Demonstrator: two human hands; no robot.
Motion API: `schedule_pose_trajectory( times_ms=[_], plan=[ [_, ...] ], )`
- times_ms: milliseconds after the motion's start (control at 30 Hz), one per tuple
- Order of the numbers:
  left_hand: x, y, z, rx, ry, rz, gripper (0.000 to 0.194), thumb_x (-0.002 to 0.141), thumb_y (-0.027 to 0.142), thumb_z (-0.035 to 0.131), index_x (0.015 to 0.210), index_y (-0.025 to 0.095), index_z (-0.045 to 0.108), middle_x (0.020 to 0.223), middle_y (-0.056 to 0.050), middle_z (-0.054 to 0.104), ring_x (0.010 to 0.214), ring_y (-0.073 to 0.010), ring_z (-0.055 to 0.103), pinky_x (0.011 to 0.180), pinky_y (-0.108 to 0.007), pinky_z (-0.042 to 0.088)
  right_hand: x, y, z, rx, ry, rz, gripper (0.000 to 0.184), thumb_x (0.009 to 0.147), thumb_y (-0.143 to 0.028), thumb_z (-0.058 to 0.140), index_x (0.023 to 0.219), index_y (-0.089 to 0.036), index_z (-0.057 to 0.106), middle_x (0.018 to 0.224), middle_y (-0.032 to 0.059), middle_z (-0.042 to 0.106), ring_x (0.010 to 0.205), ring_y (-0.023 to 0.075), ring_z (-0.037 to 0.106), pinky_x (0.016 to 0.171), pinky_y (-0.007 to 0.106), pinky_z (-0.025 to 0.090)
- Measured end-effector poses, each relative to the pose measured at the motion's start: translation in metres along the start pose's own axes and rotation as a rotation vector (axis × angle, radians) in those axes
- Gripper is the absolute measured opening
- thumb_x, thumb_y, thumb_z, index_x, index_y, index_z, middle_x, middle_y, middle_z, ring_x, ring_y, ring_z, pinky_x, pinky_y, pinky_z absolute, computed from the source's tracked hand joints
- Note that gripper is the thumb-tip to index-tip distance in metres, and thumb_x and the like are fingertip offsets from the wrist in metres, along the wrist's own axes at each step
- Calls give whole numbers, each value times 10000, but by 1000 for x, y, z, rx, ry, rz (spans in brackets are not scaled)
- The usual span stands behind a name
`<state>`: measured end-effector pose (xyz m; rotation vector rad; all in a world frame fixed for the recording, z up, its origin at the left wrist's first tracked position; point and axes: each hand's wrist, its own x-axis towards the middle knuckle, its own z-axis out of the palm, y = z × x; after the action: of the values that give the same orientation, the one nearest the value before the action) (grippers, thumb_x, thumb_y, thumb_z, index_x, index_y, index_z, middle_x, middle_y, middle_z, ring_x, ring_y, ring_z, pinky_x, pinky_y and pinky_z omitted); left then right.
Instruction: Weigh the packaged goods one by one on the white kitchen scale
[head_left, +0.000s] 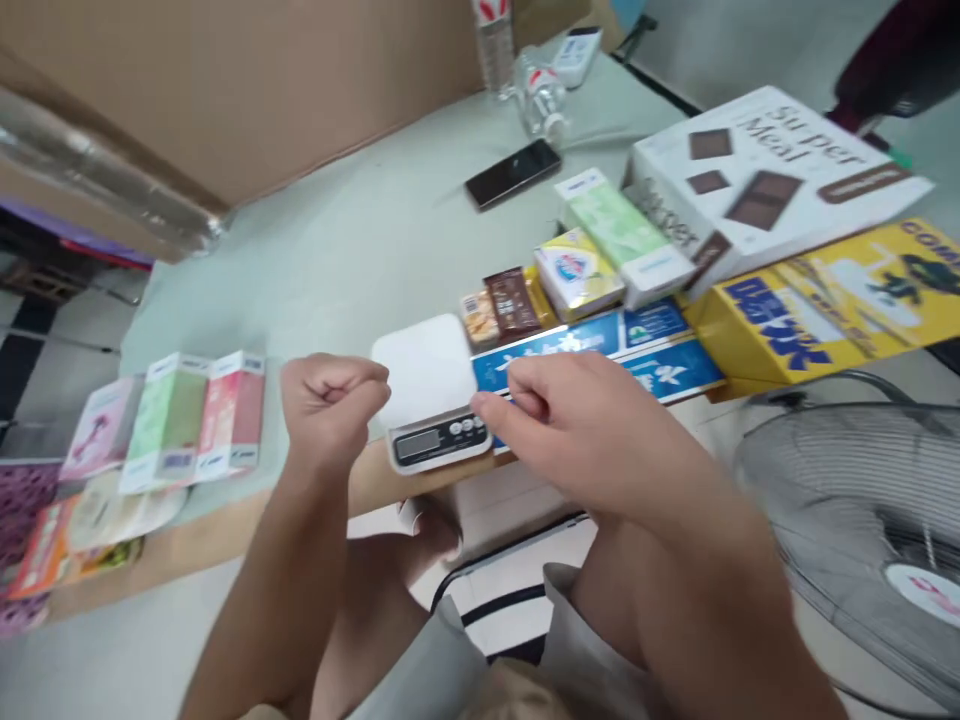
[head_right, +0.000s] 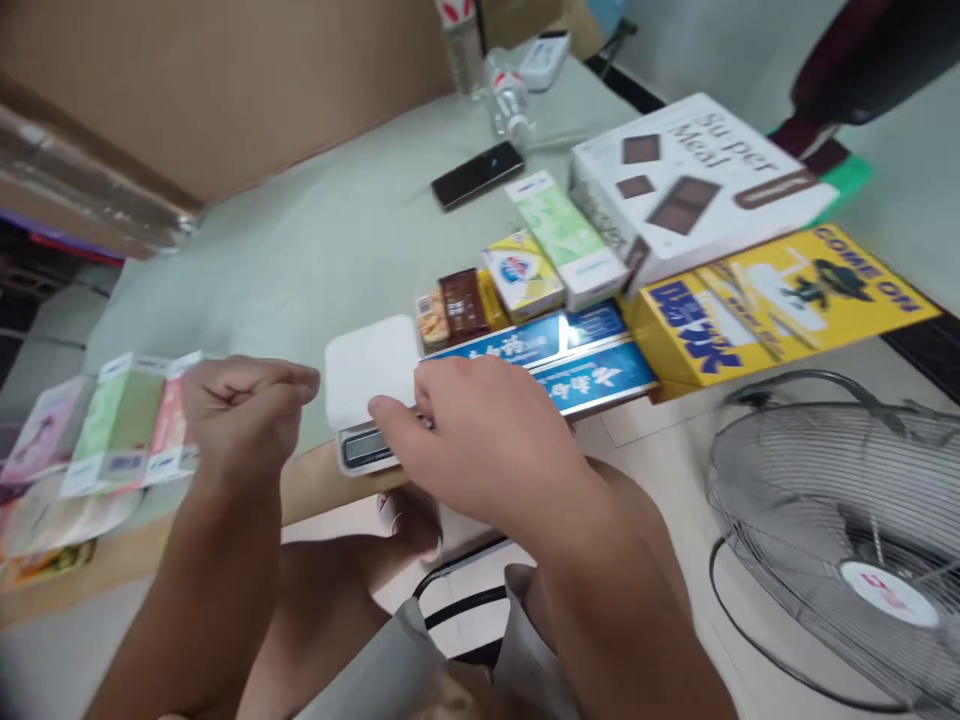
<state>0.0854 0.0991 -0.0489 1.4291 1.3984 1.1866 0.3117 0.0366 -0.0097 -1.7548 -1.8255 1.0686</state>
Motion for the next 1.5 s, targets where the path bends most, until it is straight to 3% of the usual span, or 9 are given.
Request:
schedule_pose_trajectory(
  times_ms=[233, 433, 567, 767, 867, 1033, 1167, 1300, 1500],
  plan=[
    [-42, -42, -96, -74, 127, 83, 490, 600, 167, 593, 536, 164, 108, 576, 41, 69, 559, -88, 76, 589, -315, 77, 9, -54, 63, -208, -247, -79, 509, 1015, -488, 299, 604, -225, 445, 631, 26, 595, 605, 159, 445, 632, 334, 230],
    [-50, -67, -157, -191, 561, 137, 425, 627, 186, 549, 553, 158, 131, 565, 37, 107, 549, -85, 125, 561, -301, 121, 33, -111, 115, -417, -397, -142, 491, 983, -532, 316, 601, -234, 403, 599, 22, 552, 601, 176, 474, 632, 332, 276],
    [-48, -78, -189, -329, 854, 83, 413, 668, 174, 528, 560, 167, 129, 558, 35, 113, 515, -83, 150, 505, -266, 199, 68, -164, 164, -438, -404, -254, 417, 929, -486, 454, 609, -238, 356, 547, -26, 434, 560, 140, 395, 591, 312, 271],
    [-48, -85, -234, -667, 1035, -62, 348, 577, 155, 496, 457, 182, 171, 498, 54, 110, 469, -54, 134, 468, -233, 149, 162, -215, 263, -88, -234, -390, 99, 881, -301, 564, 843, -247, 489, 750, -39, 546, 686, 137, 488, 655, 296, 388],
    [-48, -91, -243, -817, 1028, -166, 343, 558, 158, 510, 442, 204, 191, 475, 76, 112, 434, -38, 121, 445, -229, 119, 224, -224, 299, -31, -3, -460, 90, 853, -226, 612, 901, -248, 539, 902, -2, 607, 869, 186, 579, 885, 394, 502],
    [-48, -97, -246, -910, 903, -266, 354, 600, 149, 545, 432, 211, 239, 443, 80, 169, 422, -37, 154, 434, -218, 137, 290, -229, 324, 72, 4, -481, 186, 974, -401, 567, 1072, -258, 634, 1200, 34, 669, 1157, 255, 633, 1139, 566, 461],
    [-47, -96, -250, -981, 783, -339, 374, 652, 127, 549, 452, 219, 247, 476, 83, 151, 424, -44, 169, 427, -213, 161, 300, -233, 329, 35, -61, -477, 242, 1005, -442, 564, 1131, -274, 684, 1299, 28, 660, 1274, 271, 623, 1219, 587, 412],
    [-46, -96, -248, -965, 722, -376, 379, 660, 133, 559, 462, 221, 248, 472, 85, 159, 428, -42, 177, 431, -212, 175, 299, -234, 333, -1, -69, -458, 232, 982, -395, 619, 1154, -256, 689, 1284, 47, 659, 1235, 263, 647, 1187, 581, 466],
    [-48, -102, -234, -901, 483, -237, 411, 644, 211, 592, 488, 221, 211, 465, 92, 145, 418, -25, 162, 458, -229, 143, 304, -212, 315, 40, 10, -543, 286, 975, -395, 607, 1223, -263, 659, 1242, 63, 648, 1052, 228, 693, 990, 507, 614]
  ],
)
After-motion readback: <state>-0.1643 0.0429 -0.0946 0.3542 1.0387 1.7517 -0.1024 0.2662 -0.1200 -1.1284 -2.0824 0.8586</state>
